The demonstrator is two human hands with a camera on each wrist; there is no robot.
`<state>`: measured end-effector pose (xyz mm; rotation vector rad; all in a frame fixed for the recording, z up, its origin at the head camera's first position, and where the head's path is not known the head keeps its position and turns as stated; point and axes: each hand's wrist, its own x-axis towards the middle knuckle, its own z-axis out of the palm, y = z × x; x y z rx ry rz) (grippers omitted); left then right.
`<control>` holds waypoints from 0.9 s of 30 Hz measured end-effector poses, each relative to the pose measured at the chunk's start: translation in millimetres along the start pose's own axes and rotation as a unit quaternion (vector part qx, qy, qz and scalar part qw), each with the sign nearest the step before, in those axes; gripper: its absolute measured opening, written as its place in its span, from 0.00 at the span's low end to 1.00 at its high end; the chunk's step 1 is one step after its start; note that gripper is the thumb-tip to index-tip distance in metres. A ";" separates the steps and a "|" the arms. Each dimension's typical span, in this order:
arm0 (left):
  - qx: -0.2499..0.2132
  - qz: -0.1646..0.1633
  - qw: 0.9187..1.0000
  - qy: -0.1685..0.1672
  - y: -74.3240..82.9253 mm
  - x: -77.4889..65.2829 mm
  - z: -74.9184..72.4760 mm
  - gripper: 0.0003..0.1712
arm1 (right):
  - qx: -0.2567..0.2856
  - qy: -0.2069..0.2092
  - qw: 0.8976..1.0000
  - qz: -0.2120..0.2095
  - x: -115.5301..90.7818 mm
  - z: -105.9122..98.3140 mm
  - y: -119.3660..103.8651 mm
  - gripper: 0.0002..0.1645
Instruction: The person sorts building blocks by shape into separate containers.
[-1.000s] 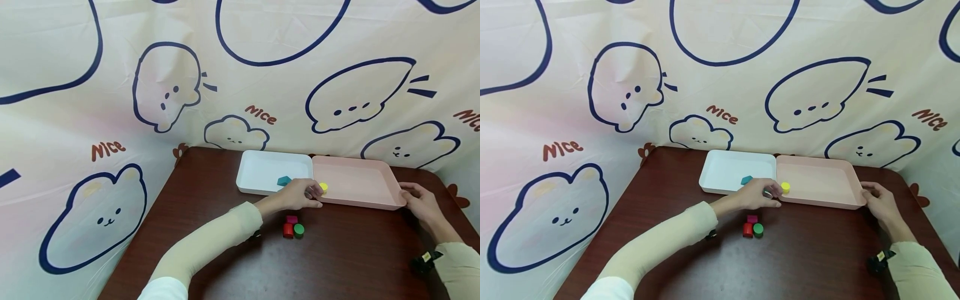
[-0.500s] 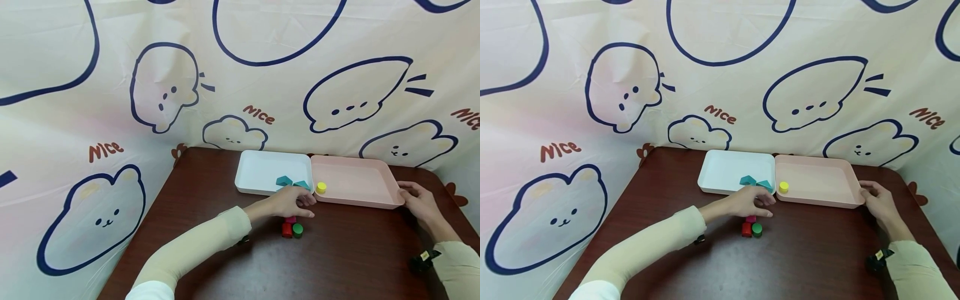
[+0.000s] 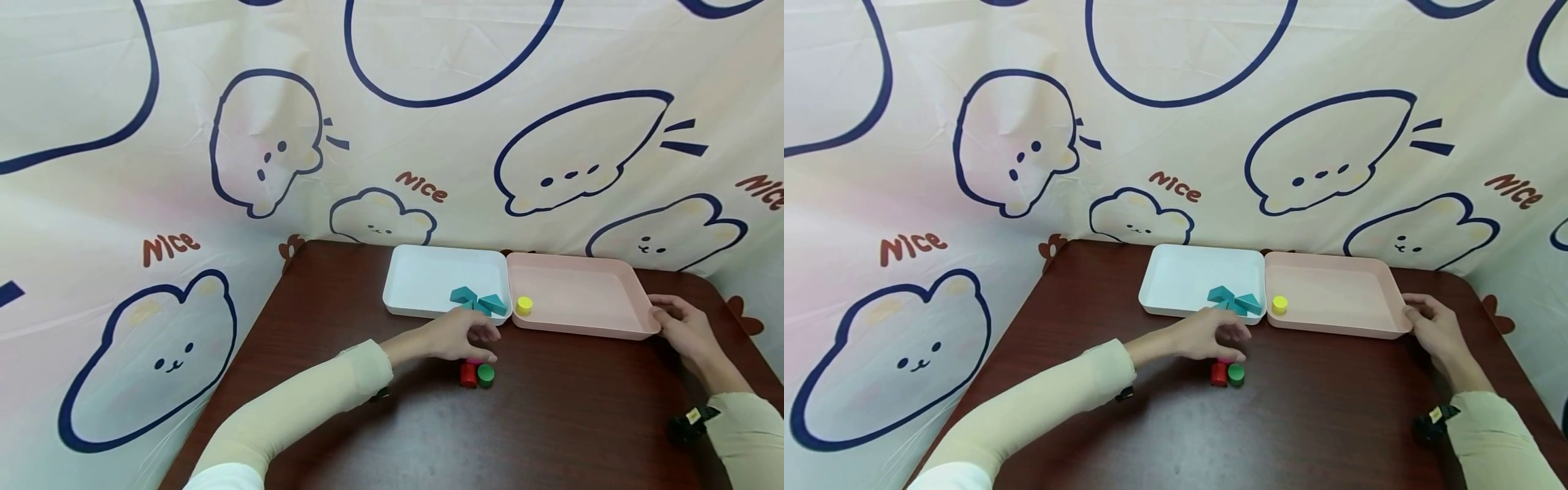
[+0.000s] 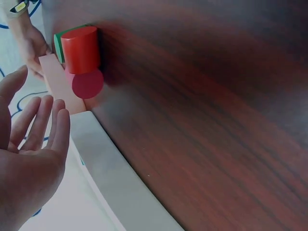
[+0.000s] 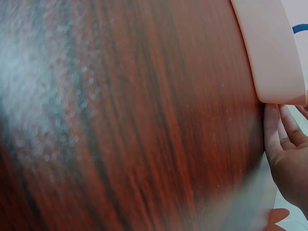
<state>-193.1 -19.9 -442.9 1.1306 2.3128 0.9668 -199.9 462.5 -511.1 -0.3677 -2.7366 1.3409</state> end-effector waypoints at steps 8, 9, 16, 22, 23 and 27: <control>0.001 0.023 1.000 -0.004 -5.3 -9.6 2.2 0.22 | 0.002 0.001 1.000 -0.002 -0.7 0.0 -0.4 0.31; 0.003 0.025 1.000 -0.006 -5.8 -10.5 3.0 0.22 | 0.001 0.002 1.000 -0.002 -0.8 0.0 -0.2 0.31; 0.013 0.012 1.000 -0.024 -10.6 -13.9 8.4 0.25 | -0.003 0.002 1.000 -0.003 -0.2 0.1 0.7 0.31; 0.021 0.009 0.999 -0.028 -13.2 -14.6 11.6 0.24 | 0.003 0.001 1.000 -0.005 -0.7 0.2 0.9 0.30; 0.021 0.008 0.999 -0.030 -13.6 -14.6 12.4 0.24 | 0.003 0.001 1.000 -0.006 -0.7 0.3 1.0 0.30; 0.024 0.007 0.999 -0.033 -13.8 -15.4 14.5 0.23 | 0.004 0.003 1.000 -0.006 -0.6 0.5 0.6 0.30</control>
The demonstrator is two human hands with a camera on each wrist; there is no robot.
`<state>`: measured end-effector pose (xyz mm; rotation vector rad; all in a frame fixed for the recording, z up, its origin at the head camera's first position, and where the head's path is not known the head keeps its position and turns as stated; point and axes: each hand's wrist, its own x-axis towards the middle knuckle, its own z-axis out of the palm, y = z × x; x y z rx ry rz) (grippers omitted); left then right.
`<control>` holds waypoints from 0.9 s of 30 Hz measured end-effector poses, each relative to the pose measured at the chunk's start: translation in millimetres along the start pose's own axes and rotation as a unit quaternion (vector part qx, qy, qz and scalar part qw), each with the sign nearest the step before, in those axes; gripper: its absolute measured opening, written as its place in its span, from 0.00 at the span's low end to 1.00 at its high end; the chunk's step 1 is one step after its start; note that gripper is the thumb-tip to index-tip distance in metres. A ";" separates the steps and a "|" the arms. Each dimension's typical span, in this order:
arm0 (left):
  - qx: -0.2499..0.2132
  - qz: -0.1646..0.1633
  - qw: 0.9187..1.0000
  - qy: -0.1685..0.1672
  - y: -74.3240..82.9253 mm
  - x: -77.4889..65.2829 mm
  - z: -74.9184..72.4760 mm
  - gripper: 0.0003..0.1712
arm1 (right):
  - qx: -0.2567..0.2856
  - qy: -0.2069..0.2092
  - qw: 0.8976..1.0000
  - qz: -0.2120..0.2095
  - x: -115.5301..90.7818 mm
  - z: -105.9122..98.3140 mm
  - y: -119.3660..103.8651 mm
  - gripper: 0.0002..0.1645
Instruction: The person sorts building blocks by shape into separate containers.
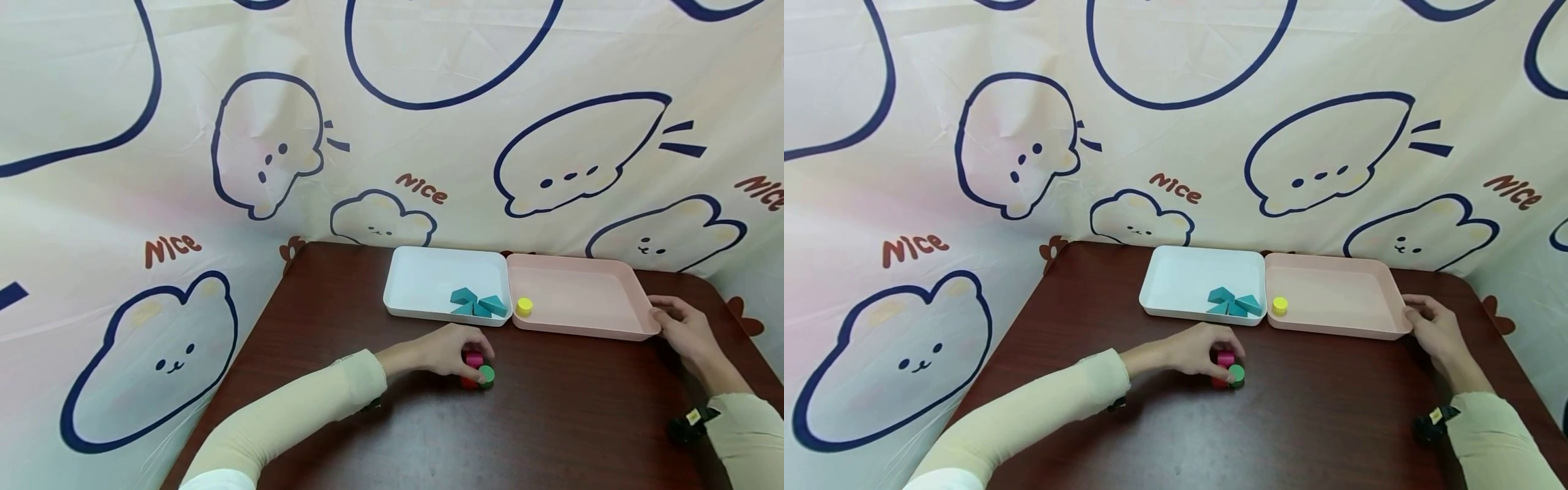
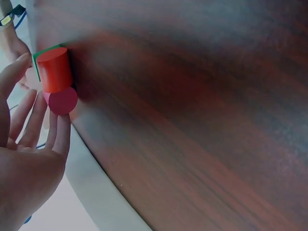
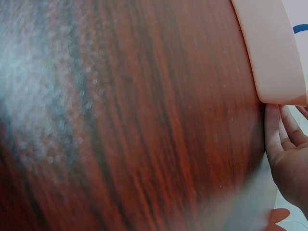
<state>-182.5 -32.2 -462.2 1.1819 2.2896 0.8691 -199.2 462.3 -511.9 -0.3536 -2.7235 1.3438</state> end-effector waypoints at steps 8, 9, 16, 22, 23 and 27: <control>0.033 0.003 0.999 0.001 0.1 0.9 4.8 0.20 | 0.001 0.001 1.000 0.002 0.2 0.0 -0.3 0.30; 0.036 0.002 0.999 0.000 -0.1 1.2 5.3 0.20 | 0.000 0.001 1.000 0.002 0.2 0.1 -0.3 0.30; 0.037 -0.001 0.999 -0.002 -1.5 2.8 7.2 0.19 | -0.002 0.002 1.000 0.004 -0.4 0.7 -0.5 0.29; 0.028 0.000 1.000 -0.007 -2.8 4.0 8.8 0.17 | 0.001 0.000 1.000 -0.001 -1.1 0.3 -0.6 0.29; 0.026 -0.001 1.000 -0.008 -2.7 4.0 9.0 0.17 | 0.002 0.000 1.000 -0.002 -1.2 0.4 -0.7 0.29; 0.024 -0.006 1.000 -0.011 -1.7 4.4 10.0 0.16 | 0.003 -0.001 1.000 0.004 -1.7 0.3 -1.5 0.30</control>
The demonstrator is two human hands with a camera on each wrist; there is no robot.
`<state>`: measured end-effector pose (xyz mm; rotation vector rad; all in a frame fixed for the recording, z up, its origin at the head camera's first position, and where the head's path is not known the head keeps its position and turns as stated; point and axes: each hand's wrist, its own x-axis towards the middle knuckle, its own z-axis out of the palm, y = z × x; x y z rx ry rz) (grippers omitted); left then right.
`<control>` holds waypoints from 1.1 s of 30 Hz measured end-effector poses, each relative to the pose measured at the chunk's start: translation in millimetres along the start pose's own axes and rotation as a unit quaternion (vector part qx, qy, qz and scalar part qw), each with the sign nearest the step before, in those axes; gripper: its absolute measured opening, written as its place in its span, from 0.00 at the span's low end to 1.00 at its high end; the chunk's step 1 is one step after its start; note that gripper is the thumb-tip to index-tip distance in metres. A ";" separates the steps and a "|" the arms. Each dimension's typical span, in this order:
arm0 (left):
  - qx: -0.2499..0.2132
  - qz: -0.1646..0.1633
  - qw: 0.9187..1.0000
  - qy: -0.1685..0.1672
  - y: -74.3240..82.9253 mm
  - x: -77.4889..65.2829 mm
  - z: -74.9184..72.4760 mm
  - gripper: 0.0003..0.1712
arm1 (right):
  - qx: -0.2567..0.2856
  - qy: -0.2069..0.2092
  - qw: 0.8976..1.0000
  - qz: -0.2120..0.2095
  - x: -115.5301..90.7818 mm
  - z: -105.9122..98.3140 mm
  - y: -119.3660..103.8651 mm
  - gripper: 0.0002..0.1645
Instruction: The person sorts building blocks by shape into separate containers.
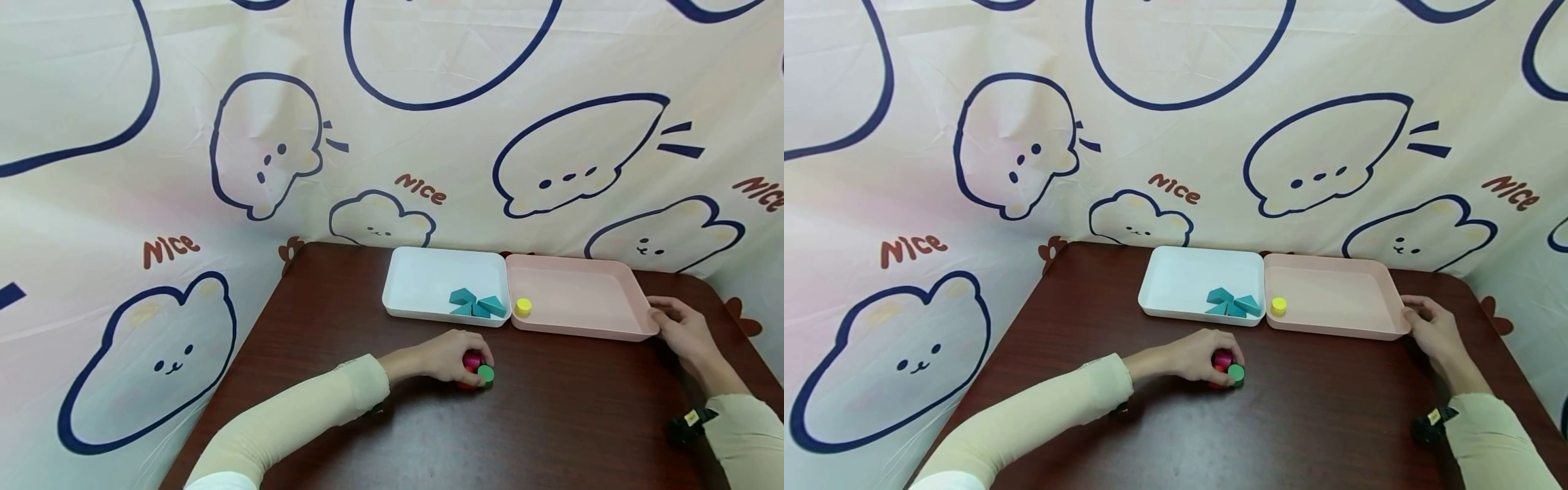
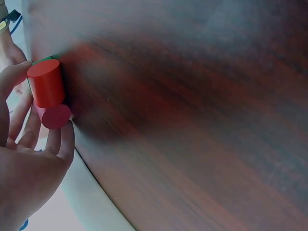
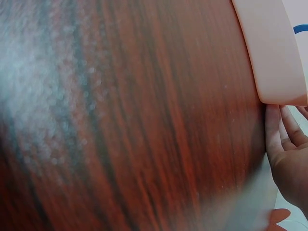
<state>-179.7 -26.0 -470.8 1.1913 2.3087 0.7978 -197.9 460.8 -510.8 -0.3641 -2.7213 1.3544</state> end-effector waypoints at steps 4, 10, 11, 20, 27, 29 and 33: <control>0.006 0.002 1.000 0.002 -0.4 0.8 1.9 0.17 | -0.004 -0.001 1.000 0.002 -0.2 -0.4 -0.1 0.30; 0.017 0.009 1.000 0.007 0.0 1.9 2.9 0.16 | -0.009 0.001 1.000 0.004 1.0 -0.5 1.5 0.29; 0.016 0.008 1.000 0.007 0.0 1.9 3.1 0.16 | -0.009 0.001 1.000 0.005 1.2 -0.5 1.7 0.29; 0.012 0.002 1.000 0.005 -0.4 3.2 4.0 0.18 | -0.008 -0.001 1.000 0.004 0.8 -0.1 0.9 0.30; 0.010 0.004 1.000 0.005 0.2 4.2 4.1 0.17 | -0.003 -0.002 1.000 -0.002 -0.4 -0.3 0.5 0.30; 0.009 0.007 1.000 0.006 0.8 4.6 3.8 0.17 | -0.001 -0.001 1.000 -0.005 -0.5 -0.1 0.9 0.29; 0.005 0.015 1.000 0.013 2.1 6.0 3.0 0.16 | 0.002 0.002 1.000 -0.006 -1.0 0.7 1.2 0.29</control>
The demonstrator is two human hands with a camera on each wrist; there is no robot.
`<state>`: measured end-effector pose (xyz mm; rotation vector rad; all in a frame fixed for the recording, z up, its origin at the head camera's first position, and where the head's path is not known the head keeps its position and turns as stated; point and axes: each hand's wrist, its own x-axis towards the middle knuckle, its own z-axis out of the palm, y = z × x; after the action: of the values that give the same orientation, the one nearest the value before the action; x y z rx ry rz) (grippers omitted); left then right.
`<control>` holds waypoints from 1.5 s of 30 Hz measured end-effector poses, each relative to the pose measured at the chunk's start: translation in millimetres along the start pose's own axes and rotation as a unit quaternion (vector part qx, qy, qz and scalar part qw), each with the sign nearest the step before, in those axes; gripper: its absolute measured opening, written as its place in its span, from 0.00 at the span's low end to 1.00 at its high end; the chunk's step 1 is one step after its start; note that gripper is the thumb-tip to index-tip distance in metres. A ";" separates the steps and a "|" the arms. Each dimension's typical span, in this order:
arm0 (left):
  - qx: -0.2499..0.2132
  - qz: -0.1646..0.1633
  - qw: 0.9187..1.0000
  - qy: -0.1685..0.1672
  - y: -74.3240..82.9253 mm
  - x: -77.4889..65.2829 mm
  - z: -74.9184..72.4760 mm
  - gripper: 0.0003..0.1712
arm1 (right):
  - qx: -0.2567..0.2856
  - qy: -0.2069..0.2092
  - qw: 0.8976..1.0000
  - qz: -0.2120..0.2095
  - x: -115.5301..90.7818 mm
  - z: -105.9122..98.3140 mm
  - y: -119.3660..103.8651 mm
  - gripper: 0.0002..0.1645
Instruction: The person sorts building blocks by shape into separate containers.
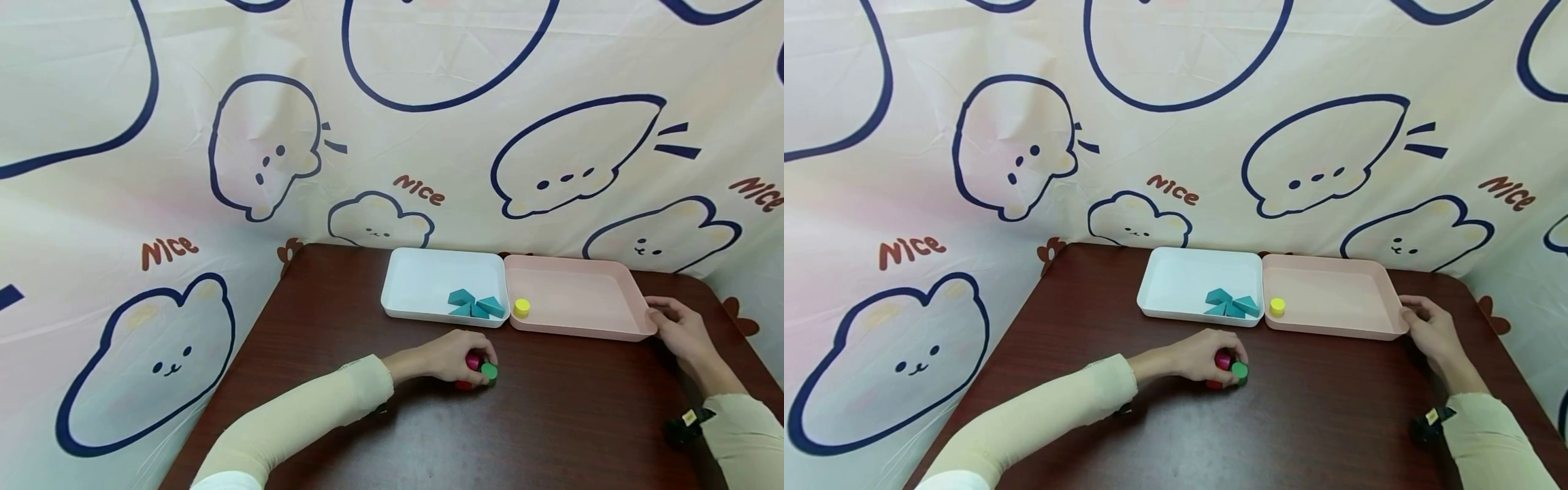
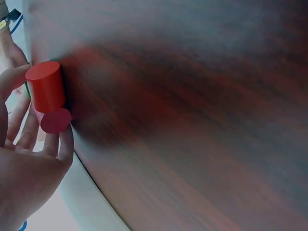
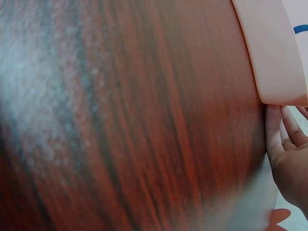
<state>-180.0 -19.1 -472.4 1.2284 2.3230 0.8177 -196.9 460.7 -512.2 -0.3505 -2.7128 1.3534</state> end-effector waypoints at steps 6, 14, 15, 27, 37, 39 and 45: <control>-0.004 0.019 1.000 0.009 0.1 4.2 0.3 0.15 | -0.001 0.004 1.000 0.001 -1.1 0.9 -0.5 0.29; -0.006 0.027 0.999 0.023 4.4 11.2 -2.5 0.14 | 0.000 0.002 1.000 0.000 -1.7 0.6 -1.4 0.29; -0.006 0.025 0.999 0.024 5.3 12.1 -3.1 0.14 | 0.001 0.002 1.000 -0.001 -1.7 0.8 -1.5 0.30; -0.036 0.021 0.999 0.032 16.9 18.0 -10.3 0.14 | 0.003 -0.003 1.000 0.000 -1.8 0.6 -2.4 0.29; -0.071 0.008 0.996 0.048 19.8 22.4 -12.2 0.15 | -0.010 0.000 1.000 0.015 0.6 -0.2 -2.2 0.31; -0.075 0.007 0.996 0.055 20.3 22.8 -12.5 0.15 | -0.010 -0.001 1.000 0.016 0.9 -0.1 -2.1 0.31; -0.069 0.004 0.995 0.075 21.9 26.5 -14.5 0.15 | -0.009 -0.003 1.000 0.014 1.2 -0.2 -2.3 0.31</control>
<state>-189.2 8.3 -448.9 1.1535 2.3332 1.0874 -198.4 459.9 -510.2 -0.3883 -2.7374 1.3398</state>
